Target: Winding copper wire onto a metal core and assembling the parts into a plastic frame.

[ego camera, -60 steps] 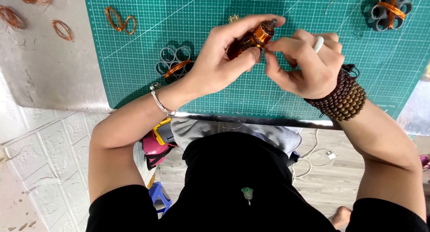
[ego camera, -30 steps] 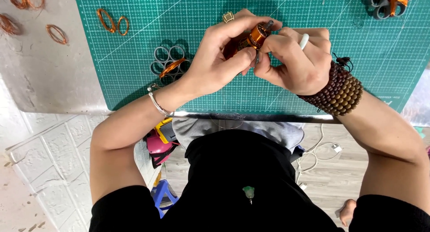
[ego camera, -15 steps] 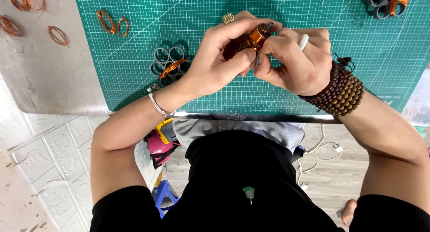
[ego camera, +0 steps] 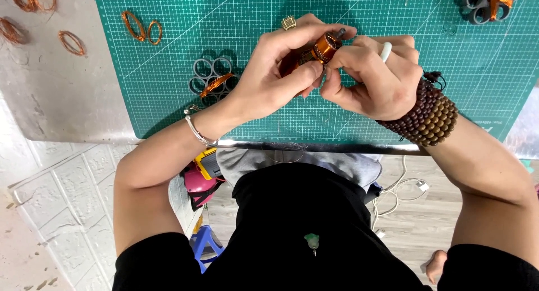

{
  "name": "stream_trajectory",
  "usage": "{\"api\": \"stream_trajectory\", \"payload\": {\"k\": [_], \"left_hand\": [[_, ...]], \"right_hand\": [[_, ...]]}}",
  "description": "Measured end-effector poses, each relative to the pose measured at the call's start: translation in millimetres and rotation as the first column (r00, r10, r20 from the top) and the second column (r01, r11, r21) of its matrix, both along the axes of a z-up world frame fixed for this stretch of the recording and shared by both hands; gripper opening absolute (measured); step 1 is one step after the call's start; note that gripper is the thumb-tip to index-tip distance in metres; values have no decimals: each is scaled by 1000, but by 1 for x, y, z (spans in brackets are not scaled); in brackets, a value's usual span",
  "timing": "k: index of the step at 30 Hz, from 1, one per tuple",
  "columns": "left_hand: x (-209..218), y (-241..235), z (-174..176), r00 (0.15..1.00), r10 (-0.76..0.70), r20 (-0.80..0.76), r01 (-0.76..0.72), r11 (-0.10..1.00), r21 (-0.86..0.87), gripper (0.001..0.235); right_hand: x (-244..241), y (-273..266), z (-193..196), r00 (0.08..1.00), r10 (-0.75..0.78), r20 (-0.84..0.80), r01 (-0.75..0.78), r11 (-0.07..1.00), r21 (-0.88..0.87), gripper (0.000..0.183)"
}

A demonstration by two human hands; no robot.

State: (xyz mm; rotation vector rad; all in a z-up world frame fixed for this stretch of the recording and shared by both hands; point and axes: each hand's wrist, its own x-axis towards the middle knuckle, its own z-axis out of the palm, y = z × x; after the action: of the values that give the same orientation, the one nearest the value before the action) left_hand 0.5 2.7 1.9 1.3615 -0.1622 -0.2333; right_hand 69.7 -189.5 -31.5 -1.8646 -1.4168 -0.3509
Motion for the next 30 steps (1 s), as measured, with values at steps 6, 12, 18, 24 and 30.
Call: {"api": "stream_trajectory", "payload": {"k": [6, 12, 18, 24, 30], "left_hand": [[-1, 0, 0, 1000, -4, 17, 4, 1000, -1, 32], [1, 4, 0, 1000, 23, -12, -24, 995, -92, 29], [2, 5, -5, 998, 45, -40, -49, 990, -133, 34], [1, 15, -13, 994, 101, 44, -97, 991, -89, 37], [4, 18, -21, 966, 236, 106, -222, 966, -130, 36]], "right_hand": [[1, 0, -1, 992, -42, 121, 42, 999, -2, 15], [5, -5, 2, 997, -33, 77, 37, 998, -52, 15], [7, 9, 18, 950, 131, -283, -148, 988, -36, 11], [12, 6, 28, 865, 93, -493, -191, 970, -152, 21], [21, 11, 37, 586, 320, -744, -649, 735, -196, 38]]}}
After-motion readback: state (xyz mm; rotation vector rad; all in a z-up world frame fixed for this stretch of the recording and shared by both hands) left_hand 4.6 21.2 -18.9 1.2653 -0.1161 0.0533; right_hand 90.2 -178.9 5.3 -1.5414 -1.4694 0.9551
